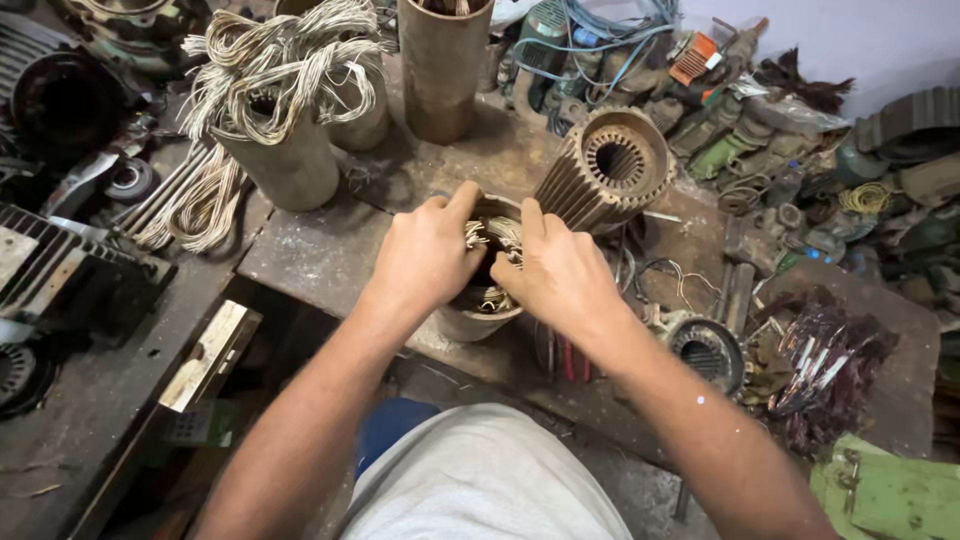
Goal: The person uses pliers to pull and cut copper windings from a cylindrical motor stator. They repeatedly pull out sections of wire, cut them, and place the removed copper into a nearby container.
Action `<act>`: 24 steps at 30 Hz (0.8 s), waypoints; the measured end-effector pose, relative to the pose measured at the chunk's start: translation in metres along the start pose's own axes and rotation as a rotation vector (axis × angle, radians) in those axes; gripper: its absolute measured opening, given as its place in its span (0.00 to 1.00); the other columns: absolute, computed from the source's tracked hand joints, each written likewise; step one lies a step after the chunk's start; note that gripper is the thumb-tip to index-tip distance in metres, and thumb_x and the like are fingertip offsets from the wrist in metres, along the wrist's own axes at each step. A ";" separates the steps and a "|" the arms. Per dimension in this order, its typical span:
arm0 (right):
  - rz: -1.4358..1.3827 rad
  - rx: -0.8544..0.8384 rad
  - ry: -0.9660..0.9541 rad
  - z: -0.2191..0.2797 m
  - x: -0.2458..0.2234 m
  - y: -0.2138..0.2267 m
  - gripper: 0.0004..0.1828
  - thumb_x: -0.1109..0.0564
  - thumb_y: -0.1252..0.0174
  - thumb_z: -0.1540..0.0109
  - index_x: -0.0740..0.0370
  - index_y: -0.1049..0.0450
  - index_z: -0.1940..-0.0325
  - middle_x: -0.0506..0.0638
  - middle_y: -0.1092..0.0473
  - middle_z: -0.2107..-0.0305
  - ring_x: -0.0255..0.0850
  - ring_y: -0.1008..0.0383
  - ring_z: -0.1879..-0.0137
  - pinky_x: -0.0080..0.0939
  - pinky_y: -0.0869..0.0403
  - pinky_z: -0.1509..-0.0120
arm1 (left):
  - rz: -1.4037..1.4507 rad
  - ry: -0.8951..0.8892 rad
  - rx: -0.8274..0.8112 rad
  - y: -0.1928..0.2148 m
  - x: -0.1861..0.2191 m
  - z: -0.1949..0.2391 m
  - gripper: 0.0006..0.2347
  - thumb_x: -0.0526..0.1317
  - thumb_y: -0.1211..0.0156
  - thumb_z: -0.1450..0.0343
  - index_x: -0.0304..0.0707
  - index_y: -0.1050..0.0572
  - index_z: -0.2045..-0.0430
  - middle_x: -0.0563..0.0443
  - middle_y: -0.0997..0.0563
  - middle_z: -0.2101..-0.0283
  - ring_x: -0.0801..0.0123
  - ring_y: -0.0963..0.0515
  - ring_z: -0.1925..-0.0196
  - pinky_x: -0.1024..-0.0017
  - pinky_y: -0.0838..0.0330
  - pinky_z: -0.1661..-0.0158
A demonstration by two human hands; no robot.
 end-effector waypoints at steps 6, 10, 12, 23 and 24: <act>-0.103 -0.015 0.157 0.002 0.009 0.006 0.38 0.50 0.35 0.44 0.68 0.36 0.33 0.68 0.26 0.58 0.66 0.23 0.55 0.58 0.23 0.53 | -0.011 0.027 0.025 0.001 0.013 0.016 0.25 0.40 0.29 0.39 0.39 0.30 0.47 0.33 0.19 0.59 0.33 0.19 0.65 0.46 0.24 0.65; -0.224 -0.020 0.237 0.008 0.011 0.003 0.41 0.46 0.34 0.39 0.70 0.40 0.28 0.69 0.29 0.46 0.64 0.26 0.44 0.55 0.26 0.44 | -0.089 0.054 -0.075 0.006 0.006 0.023 0.36 0.43 0.28 0.40 0.33 0.38 0.37 0.29 0.26 0.44 0.34 0.21 0.55 0.49 0.25 0.56; -0.294 0.010 0.204 0.002 0.020 0.004 0.40 0.47 0.36 0.36 0.70 0.41 0.27 0.70 0.32 0.42 0.61 0.28 0.40 0.54 0.28 0.39 | -0.132 -0.077 -0.049 0.017 0.010 0.015 0.40 0.44 0.26 0.42 0.24 0.41 0.36 0.26 0.32 0.38 0.34 0.25 0.45 0.52 0.27 0.48; -0.081 0.074 -0.299 0.130 0.150 -0.136 0.14 0.53 0.37 0.39 0.63 0.24 0.52 0.62 0.26 0.57 0.61 0.27 0.50 0.57 0.28 0.44 | -0.085 -0.167 -0.264 0.012 0.019 -0.003 0.48 0.46 0.20 0.49 0.25 0.42 0.36 0.28 0.32 0.39 0.37 0.29 0.40 0.54 0.30 0.45; -0.030 0.117 -0.234 0.137 0.148 -0.144 0.16 0.54 0.34 0.41 0.63 0.25 0.52 0.62 0.28 0.57 0.62 0.29 0.50 0.59 0.29 0.43 | -0.073 -0.166 -0.278 0.013 0.018 -0.004 0.47 0.47 0.21 0.48 0.26 0.41 0.36 0.29 0.31 0.40 0.36 0.27 0.42 0.54 0.29 0.46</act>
Point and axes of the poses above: each hand's wrist, its own z-axis away from the middle knuckle, its own y-axis out of the back of the hand, x = y × z, the point moved 5 cm from there along -z, towards the middle knuckle
